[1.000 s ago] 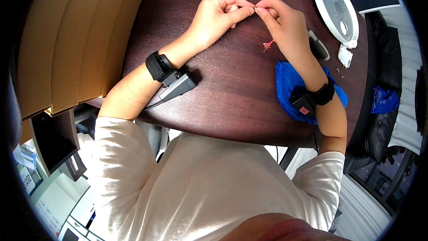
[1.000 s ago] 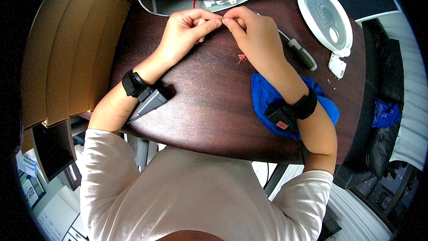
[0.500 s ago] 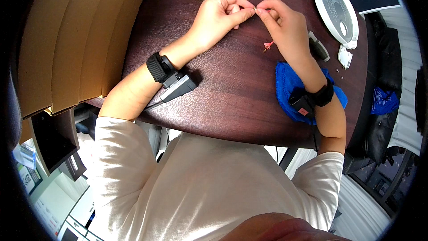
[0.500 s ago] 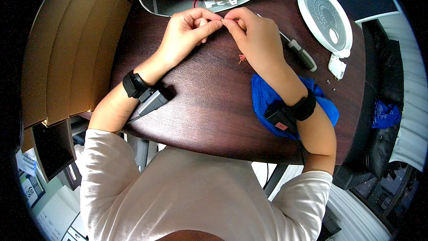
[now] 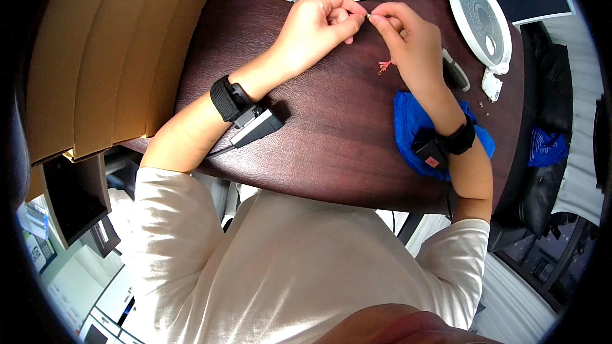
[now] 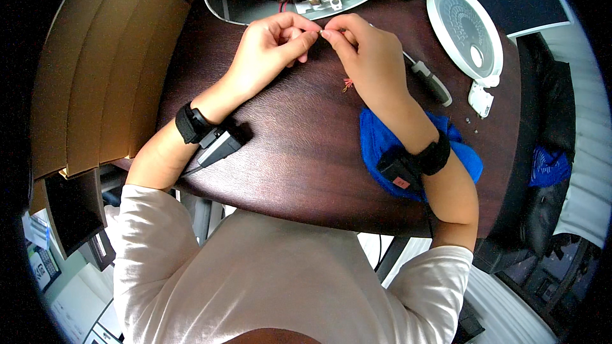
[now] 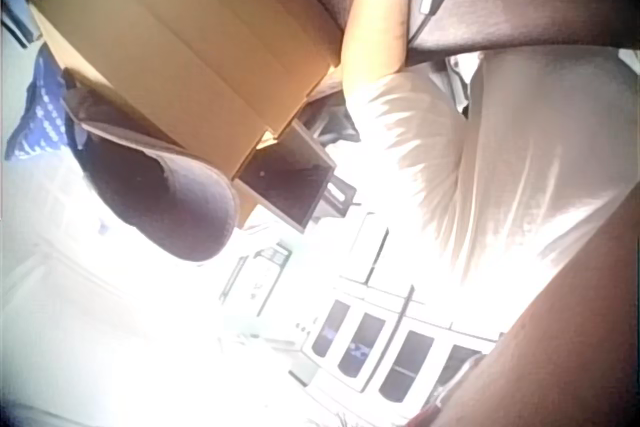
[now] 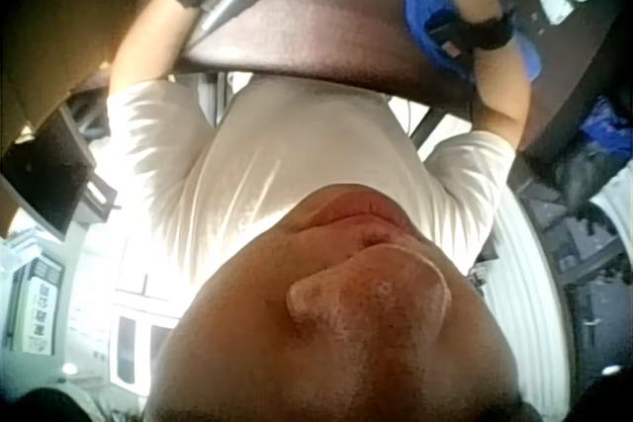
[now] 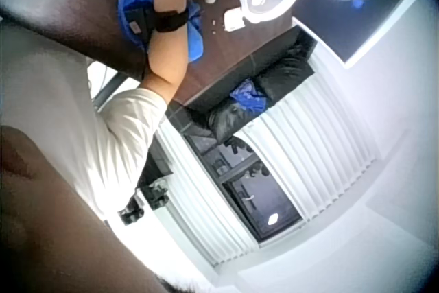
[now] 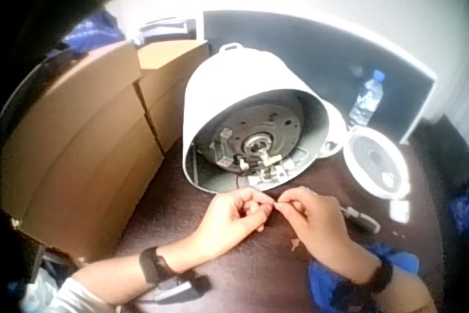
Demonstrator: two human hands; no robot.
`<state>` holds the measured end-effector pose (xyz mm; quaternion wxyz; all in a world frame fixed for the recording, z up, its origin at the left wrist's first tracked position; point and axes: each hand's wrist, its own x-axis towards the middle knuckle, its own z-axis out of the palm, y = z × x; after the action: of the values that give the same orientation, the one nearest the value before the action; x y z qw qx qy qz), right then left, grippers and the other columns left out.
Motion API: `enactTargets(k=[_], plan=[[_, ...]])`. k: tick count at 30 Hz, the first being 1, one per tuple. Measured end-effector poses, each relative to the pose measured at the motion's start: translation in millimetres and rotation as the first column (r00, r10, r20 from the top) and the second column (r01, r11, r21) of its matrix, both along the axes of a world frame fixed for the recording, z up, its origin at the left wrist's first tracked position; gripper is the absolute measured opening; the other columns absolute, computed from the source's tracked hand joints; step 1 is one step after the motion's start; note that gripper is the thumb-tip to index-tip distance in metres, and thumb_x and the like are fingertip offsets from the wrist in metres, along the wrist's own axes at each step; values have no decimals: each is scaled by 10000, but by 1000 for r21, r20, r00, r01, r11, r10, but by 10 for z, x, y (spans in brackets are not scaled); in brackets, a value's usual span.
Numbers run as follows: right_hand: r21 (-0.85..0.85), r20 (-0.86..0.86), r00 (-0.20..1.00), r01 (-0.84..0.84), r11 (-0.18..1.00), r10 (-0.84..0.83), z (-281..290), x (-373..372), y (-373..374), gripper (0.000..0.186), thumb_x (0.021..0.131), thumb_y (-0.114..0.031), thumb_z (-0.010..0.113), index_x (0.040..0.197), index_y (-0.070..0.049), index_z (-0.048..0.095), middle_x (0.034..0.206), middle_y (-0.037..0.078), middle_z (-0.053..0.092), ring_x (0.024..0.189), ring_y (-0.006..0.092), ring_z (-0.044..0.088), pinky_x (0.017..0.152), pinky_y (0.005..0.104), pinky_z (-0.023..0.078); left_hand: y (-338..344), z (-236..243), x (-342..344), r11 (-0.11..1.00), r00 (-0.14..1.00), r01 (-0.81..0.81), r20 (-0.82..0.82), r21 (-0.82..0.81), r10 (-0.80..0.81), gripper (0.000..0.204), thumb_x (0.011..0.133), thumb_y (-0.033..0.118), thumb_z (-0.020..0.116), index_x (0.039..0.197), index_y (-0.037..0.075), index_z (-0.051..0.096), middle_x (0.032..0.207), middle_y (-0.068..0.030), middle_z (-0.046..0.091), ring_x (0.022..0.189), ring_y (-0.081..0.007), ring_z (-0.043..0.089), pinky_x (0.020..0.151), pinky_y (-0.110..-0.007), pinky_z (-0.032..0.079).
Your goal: The person works on the internal wiring of a disassembled white appliance, using a screwdriver to adjust components and a blue cloth to wipe the interior. They connect red wires to terminals and secure them with screws, then continue adjusting internal parts.
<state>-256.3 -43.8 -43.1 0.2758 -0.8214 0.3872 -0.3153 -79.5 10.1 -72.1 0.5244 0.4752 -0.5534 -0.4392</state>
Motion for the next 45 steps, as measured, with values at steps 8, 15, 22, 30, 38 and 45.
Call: enactTargets(k=[8,15,22,30,38,45], plan=[[69,-16,1000,-3,998,4,30,-11,15,113,881,-161,684,946,-70,673,616,82,606,520,176,584,516,296,440,17,34,0,1000,1000,10,26,26,-10,147,950,153,618,1019,30,658,704,45,605,597,7,503,522,-151,378],[-141,-58,998,-11,990,3,33,-10,21,113,886,-185,674,960,-100,667,745,84,664,620,235,651,556,318,489,27,69,-2,997,999,33,-16,70,-32,159,963,172,609,1015,33,665,696,41,610,575,3,479,512,-157,365],[-272,-114,993,-71,960,41,64,-17,10,102,896,-197,655,956,-115,650,815,89,682,702,287,669,587,359,513,36,116,15,998,999,34,0,46,-34,151,960,156,613,1006,24,669,709,34,613,594,-4,498,531,-161,382],[-299,-120,992,-63,952,28,52,-24,25,100,903,-208,642,960,-127,647,804,75,681,701,281,669,581,361,515,20,61,8,999,999,43,26,7,-43,114,937,104,634,973,0,663,750,27,621,660,-23,558,606,-178,451],[-267,-101,993,-91,959,66,72,-11,54,95,904,-176,644,972,-109,646,797,87,679,692,289,667,573,362,508,35,102,14,1000,999,15,51,1,-15,105,913,98,648,940,-3,659,743,23,623,649,-24,555,608,-182,459],[-196,-105,994,-19,980,-2,65,-37,70,182,886,-187,678,1053,-125,640,671,80,634,579,251,644,519,344,481,28,54,32,999,1000,-10,23,-46,12,81,904,86,656,922,7,649,736,31,613,642,-19,539,601,-177,446]])
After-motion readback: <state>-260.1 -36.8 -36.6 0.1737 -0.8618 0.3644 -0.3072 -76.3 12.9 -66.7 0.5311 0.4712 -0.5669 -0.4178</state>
